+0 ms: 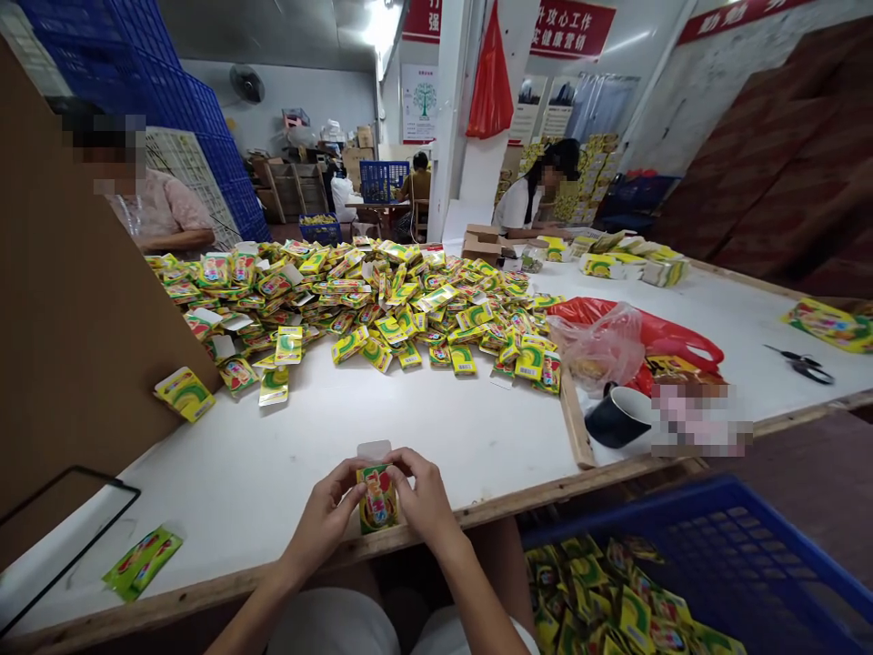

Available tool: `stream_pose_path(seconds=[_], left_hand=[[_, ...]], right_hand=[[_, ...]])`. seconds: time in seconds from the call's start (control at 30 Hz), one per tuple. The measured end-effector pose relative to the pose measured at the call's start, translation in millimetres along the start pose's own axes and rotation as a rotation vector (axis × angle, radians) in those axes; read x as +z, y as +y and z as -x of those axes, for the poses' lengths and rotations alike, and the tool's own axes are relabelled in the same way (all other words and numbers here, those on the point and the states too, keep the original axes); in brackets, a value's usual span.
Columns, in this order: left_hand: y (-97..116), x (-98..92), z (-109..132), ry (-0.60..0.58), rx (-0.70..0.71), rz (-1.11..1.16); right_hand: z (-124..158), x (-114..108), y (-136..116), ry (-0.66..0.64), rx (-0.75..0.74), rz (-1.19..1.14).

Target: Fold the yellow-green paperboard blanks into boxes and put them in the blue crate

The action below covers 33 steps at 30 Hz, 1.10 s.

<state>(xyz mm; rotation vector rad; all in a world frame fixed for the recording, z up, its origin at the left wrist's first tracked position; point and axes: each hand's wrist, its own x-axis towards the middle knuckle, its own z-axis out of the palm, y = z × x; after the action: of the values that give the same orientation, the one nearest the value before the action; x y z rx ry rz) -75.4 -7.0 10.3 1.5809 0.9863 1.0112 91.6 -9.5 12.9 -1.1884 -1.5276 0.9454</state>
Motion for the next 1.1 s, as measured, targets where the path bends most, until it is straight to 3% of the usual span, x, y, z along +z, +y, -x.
stream_pose_path(seconds=[0.2, 0.33, 0.6, 0.77, 0.9, 1.0, 1.07, 1.1], left_hand=[[-2, 14.3, 3, 0.150, 0.099, 0.000], [2, 19.2, 6, 0.218, 0.067, -0.039], [13, 21.6, -1, 0.301, -0.088, 0.021], [9, 18.2, -2, 0.280, -0.084, 0.050], [9, 16.9, 9, 0.203, 0.006, 0.024], [6, 4.1, 11, 0.162, 0.066, -0.078], [0, -24.1, 3, 0.271, 0.084, -0.180], [-4, -45.6, -4, 0.390, 0.081, -0.235]], right_hand=[[-4, 3, -1, 0.128, -0.038, -0.060], [4, 2, -7, 0.059, -0.108, -0.012], [0, 7, -12, 0.147, -0.049, 0.069], [-1, 4, -10, 0.095, -0.036, 0.063], [7, 11, -8, 0.049, -0.021, -0.027], [20, 3, -14, 0.121, -0.012, 0.004], [36, -27, -19, 0.266, 0.017, 0.121], [46, -49, -20, 0.371, 0.045, 0.205]])
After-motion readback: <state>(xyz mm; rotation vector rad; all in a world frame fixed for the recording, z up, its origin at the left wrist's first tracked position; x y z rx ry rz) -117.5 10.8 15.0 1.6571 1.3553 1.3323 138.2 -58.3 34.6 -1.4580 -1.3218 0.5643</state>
